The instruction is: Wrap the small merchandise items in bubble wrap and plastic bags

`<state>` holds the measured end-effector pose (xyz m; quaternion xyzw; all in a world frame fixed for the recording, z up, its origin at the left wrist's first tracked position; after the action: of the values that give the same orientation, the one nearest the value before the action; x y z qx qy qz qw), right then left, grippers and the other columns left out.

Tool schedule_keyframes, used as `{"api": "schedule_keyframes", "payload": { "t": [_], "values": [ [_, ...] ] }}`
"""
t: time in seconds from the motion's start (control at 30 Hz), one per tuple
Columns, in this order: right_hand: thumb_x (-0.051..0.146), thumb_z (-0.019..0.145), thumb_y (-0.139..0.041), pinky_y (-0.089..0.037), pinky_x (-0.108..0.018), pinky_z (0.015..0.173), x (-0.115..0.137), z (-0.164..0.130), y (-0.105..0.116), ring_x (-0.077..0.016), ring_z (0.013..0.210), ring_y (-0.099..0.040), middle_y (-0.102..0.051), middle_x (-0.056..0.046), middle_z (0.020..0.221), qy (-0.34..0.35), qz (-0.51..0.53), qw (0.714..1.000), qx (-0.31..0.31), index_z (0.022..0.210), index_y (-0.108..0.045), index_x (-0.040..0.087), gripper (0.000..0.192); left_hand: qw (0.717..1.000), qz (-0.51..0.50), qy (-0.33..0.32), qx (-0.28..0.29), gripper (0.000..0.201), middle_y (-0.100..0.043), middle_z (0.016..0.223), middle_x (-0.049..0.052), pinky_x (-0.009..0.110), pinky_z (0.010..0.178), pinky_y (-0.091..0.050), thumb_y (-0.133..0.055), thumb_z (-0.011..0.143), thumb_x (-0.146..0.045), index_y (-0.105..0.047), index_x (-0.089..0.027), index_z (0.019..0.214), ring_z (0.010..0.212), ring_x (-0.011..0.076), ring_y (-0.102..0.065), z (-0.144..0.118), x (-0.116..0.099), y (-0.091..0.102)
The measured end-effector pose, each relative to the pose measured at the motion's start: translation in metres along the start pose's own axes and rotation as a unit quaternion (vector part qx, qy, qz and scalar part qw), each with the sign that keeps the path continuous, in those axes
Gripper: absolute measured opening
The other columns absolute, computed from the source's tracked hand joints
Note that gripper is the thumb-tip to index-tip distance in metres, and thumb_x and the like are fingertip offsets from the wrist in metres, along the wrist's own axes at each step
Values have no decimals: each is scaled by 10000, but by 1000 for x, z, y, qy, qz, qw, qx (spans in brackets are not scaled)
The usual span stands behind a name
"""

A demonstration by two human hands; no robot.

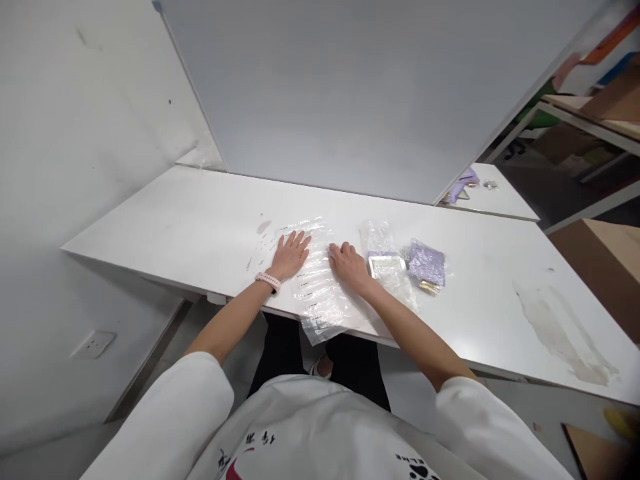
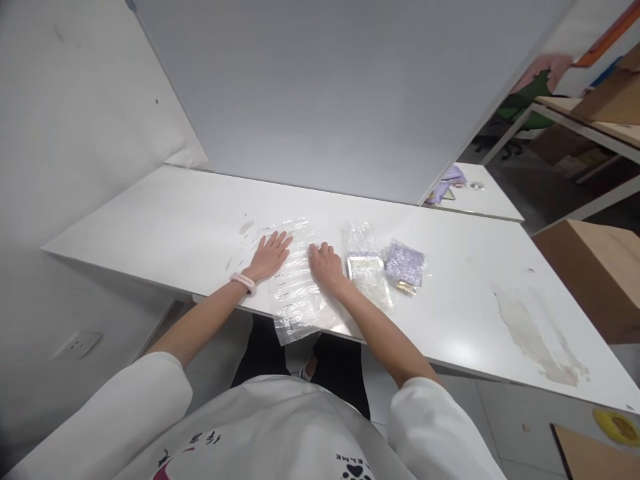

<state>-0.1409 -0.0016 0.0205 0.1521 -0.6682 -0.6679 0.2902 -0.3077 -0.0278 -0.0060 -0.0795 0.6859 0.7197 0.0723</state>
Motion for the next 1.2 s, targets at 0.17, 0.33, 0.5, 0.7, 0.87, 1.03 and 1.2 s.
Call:
{"api": "schedule_keyframes", "payload": {
  "t": [0.17,0.33,0.5,0.7,0.87,1.03,1.2],
  "values": [
    [485,1031,-337,-521,-315,800,-64,19,45,-211,970,-617,-610,-124,1258,-1,285,958,45,1409,-489,235,478,1000,11,2,17,584,-190,1671,18,535,1252,-73,-169,1044,-418,-277,-249,1592,1555,261,-115,1,1,-1],
    [476,1018,-362,-524,-352,772,-239,10,120,-200,884,-643,-660,-130,1125,-250,212,927,-185,1401,-520,229,482,1000,16,1,21,586,-174,1672,8,531,1255,-72,-151,1047,-437,-260,-268,1597,1556,251,-111,3,2,0],
    [401,960,-461,-373,-608,954,-342,-21,109,-383,1220,-517,-480,-348,1297,-388,101,886,-235,1364,-539,60,535,999,27,-16,14,568,-192,1668,-2,524,1259,-76,-181,1046,-411,-268,-290,1594,1556,246,-118,7,3,-2],
    [392,835,-678,-344,-614,953,-367,-44,75,-436,1276,-476,-519,-360,1304,-397,57,902,-162,1294,-621,73,562,996,32,-79,40,571,-168,1673,-24,493,1264,-53,-165,1048,-416,-253,-287,1597,1558,222,-98,14,4,-2],
    [338,890,-622,-370,-560,997,-309,-69,114,-403,1336,-429,-464,-300,1448,-289,-29,923,-252,1441,-505,103,611,985,36,-149,85,553,-195,1667,-45,451,1264,-40,-206,1042,-382,-275,-310,1586,1556,191,-111,34,15,14],
    [362,991,-449,-467,-500,979,-176,-118,106,-294,1210,-545,-637,-146,1255,-94,56,933,-342,1338,-559,203,397,995,38,-67,60,521,-218,1665,0,584,1237,7,-378,1007,-363,-421,-309,1523,1556,307,-47,27,-30,19],
    [354,989,-480,-435,-477,1058,-93,-130,55,-292,1268,-512,-602,-144,1338,8,60,954,-295,1322,-574,202,378,997,-21,-46,56,708,-100,1687,38,579,1245,-56,-302,999,-607,-195,-270,1613,1556,320,-7,-35,-102,-20]
  ]
}}
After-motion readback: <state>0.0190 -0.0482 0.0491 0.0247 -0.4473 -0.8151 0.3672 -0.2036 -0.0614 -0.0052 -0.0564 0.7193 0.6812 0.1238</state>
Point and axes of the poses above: each hand's wrist, its own z-axis towards the middle knuckle, its own y-axis out of the back of the hand, x = y × z, the point moved 7 cm from there along z, towards the middle knuckle
